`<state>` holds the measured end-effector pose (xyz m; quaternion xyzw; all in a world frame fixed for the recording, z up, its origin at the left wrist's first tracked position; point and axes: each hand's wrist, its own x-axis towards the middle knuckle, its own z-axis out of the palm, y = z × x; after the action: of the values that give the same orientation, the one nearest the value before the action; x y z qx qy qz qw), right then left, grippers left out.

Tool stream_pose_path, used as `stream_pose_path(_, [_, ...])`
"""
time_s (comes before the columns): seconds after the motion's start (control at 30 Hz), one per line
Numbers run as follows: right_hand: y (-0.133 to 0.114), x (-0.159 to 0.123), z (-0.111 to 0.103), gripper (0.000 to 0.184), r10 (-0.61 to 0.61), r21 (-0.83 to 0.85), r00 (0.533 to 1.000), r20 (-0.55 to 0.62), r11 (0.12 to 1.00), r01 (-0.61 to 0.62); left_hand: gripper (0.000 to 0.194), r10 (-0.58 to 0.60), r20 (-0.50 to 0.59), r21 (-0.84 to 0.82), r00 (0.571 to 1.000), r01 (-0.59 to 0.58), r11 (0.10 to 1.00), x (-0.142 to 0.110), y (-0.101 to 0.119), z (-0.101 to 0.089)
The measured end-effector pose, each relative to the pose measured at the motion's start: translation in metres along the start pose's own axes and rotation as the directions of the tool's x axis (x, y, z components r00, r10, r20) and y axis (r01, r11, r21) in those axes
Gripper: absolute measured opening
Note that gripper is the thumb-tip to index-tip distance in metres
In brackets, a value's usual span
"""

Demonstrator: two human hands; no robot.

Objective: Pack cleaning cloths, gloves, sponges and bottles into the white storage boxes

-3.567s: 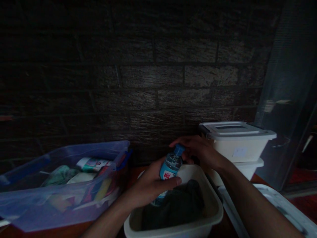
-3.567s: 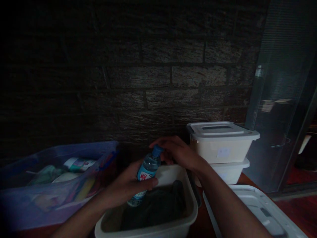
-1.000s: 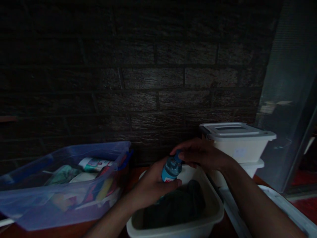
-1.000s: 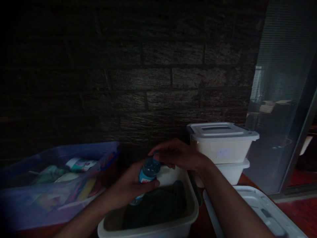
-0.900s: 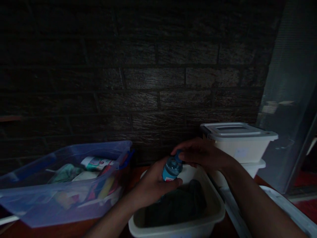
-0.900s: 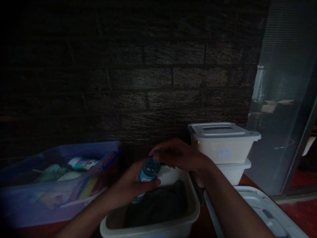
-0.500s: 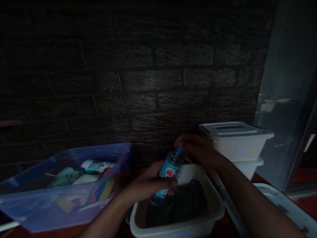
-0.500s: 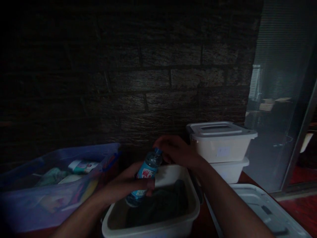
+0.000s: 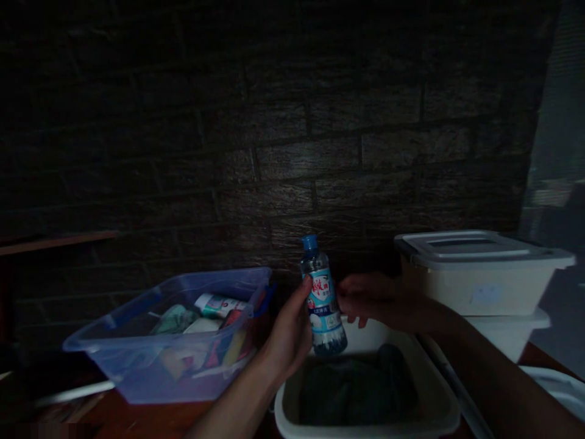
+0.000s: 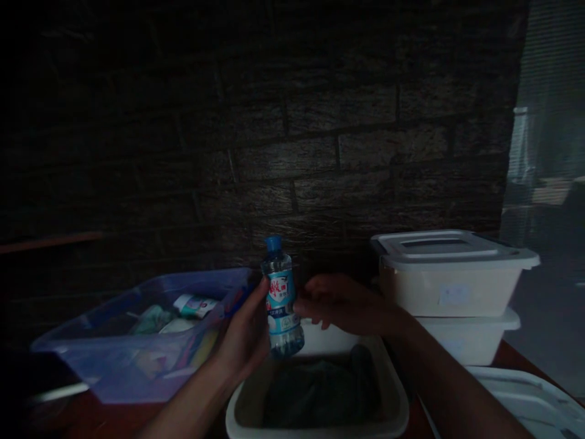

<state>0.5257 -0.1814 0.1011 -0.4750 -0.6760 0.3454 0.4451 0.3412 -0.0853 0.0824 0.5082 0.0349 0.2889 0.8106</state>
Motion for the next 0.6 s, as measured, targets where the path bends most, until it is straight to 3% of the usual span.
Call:
stream_pose_path(0.17, [-0.004,-0.002,0.006,0.041,0.078,-0.113,0.961,0.267,0.992,-0.049,0.043,0.105,-0.020,0.065,0.994,-0.103,0.993,-0.001,0.000,0.001])
stream_pose_path(0.43, [0.013,0.012,0.023,0.039,-0.014,0.105,0.966,0.259,0.994,-0.013,0.050,0.088,-0.055,0.069,0.995,-0.084,0.994,0.001,0.000,0.001])
stream_pose_path(0.6, [0.019,0.014,0.020,0.035,-0.018,0.143,0.971,0.238,0.990,-0.017,0.041,0.148,-0.065,0.074,0.987,-0.143,0.987,0.004,0.005,-0.005])
